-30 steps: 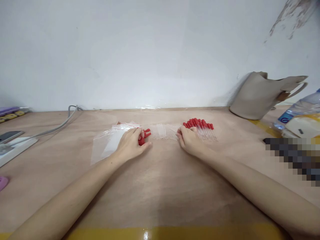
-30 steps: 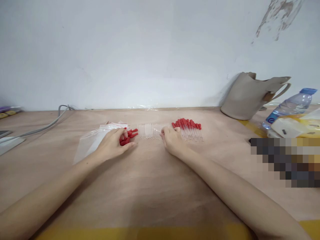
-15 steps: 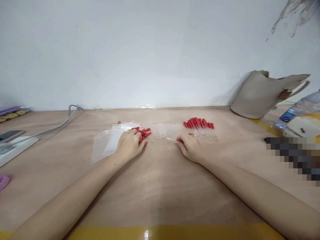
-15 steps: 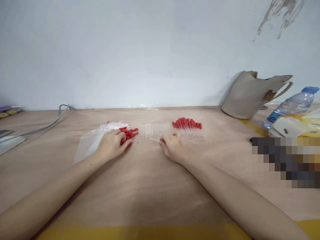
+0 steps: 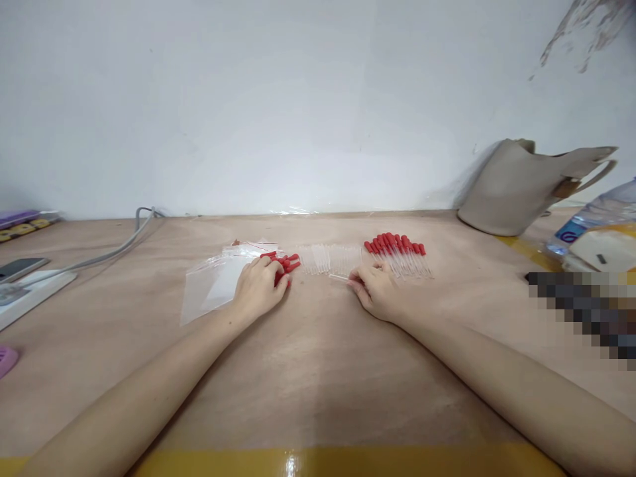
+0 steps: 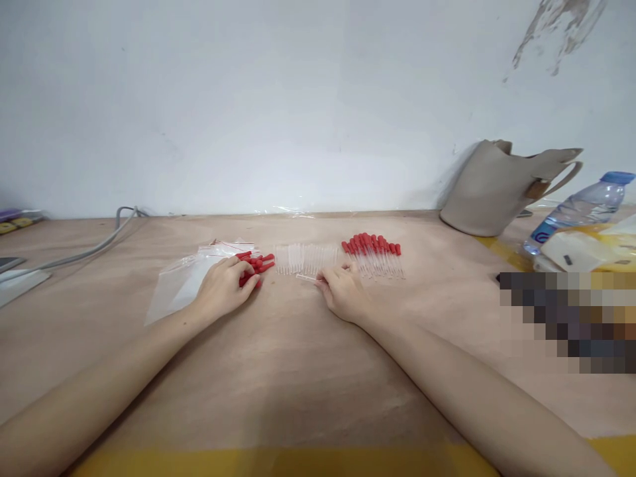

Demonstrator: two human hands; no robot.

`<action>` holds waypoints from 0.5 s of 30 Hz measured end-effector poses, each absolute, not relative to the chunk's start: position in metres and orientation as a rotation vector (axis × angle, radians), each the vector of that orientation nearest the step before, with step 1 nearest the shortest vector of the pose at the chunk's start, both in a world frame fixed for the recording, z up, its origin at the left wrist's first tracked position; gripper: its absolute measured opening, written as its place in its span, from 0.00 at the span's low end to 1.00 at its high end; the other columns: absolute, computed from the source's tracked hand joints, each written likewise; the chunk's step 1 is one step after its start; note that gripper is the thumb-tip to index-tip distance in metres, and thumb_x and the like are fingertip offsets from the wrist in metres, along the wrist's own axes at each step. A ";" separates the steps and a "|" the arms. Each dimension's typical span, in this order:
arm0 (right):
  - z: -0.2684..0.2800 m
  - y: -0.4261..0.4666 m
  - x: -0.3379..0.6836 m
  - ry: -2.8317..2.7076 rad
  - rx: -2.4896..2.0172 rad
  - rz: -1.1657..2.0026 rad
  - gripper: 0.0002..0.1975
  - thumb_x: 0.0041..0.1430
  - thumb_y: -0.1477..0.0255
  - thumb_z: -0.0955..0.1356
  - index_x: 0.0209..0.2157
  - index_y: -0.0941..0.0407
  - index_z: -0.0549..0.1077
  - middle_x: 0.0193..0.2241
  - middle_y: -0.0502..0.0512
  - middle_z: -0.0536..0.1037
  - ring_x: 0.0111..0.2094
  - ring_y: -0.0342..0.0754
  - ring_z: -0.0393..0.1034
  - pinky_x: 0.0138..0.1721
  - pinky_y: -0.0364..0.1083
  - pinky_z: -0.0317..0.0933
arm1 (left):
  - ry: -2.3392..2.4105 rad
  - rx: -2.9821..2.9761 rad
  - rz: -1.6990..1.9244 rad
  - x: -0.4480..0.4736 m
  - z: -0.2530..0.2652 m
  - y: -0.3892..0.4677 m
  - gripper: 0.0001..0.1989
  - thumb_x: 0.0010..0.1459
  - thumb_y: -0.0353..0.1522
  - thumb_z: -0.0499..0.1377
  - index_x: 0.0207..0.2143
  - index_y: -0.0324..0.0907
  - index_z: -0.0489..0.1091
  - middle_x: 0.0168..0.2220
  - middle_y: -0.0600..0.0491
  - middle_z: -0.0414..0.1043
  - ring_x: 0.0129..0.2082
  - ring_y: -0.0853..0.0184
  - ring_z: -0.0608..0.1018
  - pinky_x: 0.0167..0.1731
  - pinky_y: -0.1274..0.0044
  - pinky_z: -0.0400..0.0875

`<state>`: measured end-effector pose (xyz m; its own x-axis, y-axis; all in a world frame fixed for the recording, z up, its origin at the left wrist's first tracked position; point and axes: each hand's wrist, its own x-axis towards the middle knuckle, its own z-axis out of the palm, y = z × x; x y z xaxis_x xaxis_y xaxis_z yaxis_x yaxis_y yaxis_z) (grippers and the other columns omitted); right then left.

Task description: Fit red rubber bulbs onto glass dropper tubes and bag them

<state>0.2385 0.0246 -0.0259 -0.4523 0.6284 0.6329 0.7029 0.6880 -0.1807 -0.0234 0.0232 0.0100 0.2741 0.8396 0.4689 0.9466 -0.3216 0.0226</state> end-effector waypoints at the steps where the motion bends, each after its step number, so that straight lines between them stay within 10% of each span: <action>1: -0.026 0.025 0.238 -2.204 -1.014 -0.137 0.07 0.60 0.73 0.59 0.30 0.57 0.64 0.28 0.51 0.75 0.27 0.43 0.66 0.41 0.49 0.49 | -1.649 -2.281 -0.602 -0.023 0.010 0.023 0.09 0.53 0.35 0.52 0.27 0.40 0.68 0.29 0.48 0.69 0.34 0.58 0.71 0.36 0.68 0.64; 15: -0.027 0.023 0.237 -2.240 -0.857 -0.114 0.11 0.62 0.72 0.58 0.39 0.57 0.70 0.31 0.56 0.73 0.33 0.46 0.65 0.38 0.47 0.56 | -1.478 -2.839 -1.061 0.014 -0.002 0.000 0.05 0.61 0.31 0.47 0.38 0.41 0.59 0.35 0.51 0.68 0.35 0.66 0.72 0.35 0.74 0.67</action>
